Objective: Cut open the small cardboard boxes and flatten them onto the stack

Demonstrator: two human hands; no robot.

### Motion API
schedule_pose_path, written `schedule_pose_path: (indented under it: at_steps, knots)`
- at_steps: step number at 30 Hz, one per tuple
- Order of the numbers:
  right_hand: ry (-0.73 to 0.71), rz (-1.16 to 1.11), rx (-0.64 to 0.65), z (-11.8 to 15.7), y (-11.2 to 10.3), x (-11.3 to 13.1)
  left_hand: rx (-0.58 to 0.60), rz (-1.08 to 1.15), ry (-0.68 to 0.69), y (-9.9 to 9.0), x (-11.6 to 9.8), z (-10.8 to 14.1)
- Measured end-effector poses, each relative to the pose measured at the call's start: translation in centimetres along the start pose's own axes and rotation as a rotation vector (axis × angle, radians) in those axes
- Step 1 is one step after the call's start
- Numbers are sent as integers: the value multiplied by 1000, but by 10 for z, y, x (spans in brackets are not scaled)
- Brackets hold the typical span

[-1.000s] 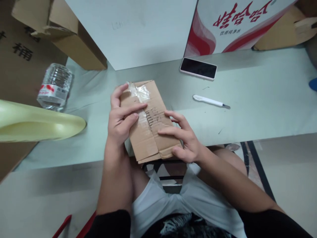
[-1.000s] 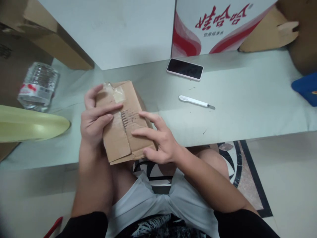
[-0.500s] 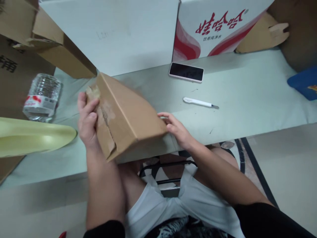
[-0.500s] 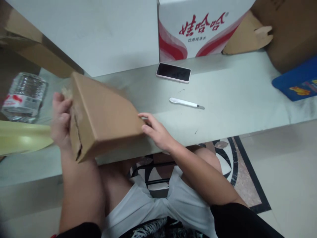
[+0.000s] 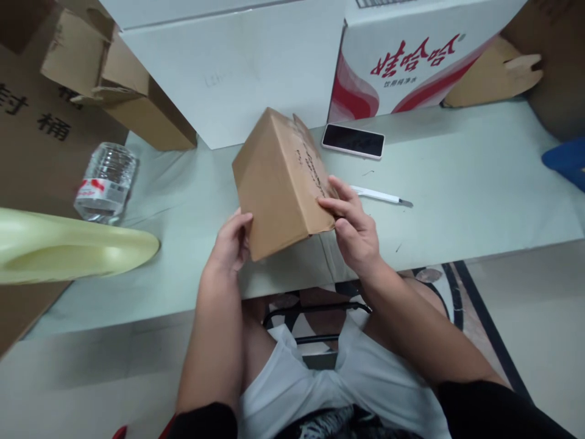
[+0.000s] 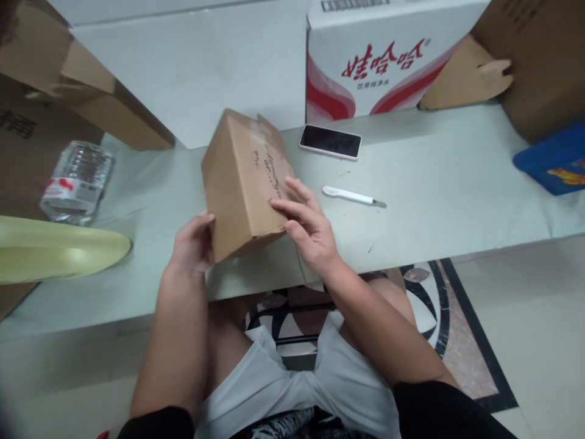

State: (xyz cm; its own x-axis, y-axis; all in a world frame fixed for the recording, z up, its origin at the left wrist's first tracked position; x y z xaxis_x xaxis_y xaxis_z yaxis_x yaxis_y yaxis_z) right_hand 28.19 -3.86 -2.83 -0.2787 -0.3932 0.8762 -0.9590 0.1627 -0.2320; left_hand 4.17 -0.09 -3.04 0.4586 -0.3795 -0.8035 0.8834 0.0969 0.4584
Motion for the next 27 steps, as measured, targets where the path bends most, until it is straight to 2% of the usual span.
schedule_pose_path:
  at_steps: [4, 6, 7, 9, 12, 14, 16, 18, 21, 24, 25, 27]
  knots:
    - [-14, 68, -119, -4, -12, 4, 62, 19, -164, 8, 9, 2]
    - [-5, 77, -96, -6, -14, 9, 68, -52, -201, 9, 17, 1]
    - [6, 87, -67, -7, -14, 11, 46, -116, -175, 6, 20, -1]
    - [11, 117, 18, -7, -13, 16, -68, -265, 8, -3, 21, -6]
    - [-56, 147, 144, -5, -6, 20, -246, -404, 507, -18, 8, -10]
    - [-122, 146, 184, -2, -2, 22, -184, -429, 820, -20, -3, -8]
    - [-180, 133, 179, 0, 1, 25, -14, -515, 1002, -14, -9, -4]
    - [-212, 116, 171, 2, 0, 27, 112, -629, 1045, -6, -10, -3]
    - [-140, 181, 79, -4, -13, 20, 160, -686, 1042, 2, -7, -4]
    - [38, 515, -147, -16, -43, -5, 166, -708, 1074, 2, -4, -5]
    - [106, 670, -184, -20, -53, -15, 170, -718, 1076, 1, -4, -5]
    - [271, 961, -151, -25, -71, -36, 161, -721, 1072, -3, -4, -6]
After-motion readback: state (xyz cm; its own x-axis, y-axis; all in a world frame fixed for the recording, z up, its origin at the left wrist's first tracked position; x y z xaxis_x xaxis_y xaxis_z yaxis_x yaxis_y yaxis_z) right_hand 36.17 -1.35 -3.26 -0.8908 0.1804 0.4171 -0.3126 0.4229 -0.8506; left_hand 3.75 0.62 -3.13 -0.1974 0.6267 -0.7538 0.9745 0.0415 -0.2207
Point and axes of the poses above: each hand's wrist, its own z-axis away from the middle knuckle, its own y-axis out of the palm, x = y × z, the point moved 3 cm from there along -z, towards the middle knuckle, and after that the axes turned 13 degrees about z, right-handed, at the moved point
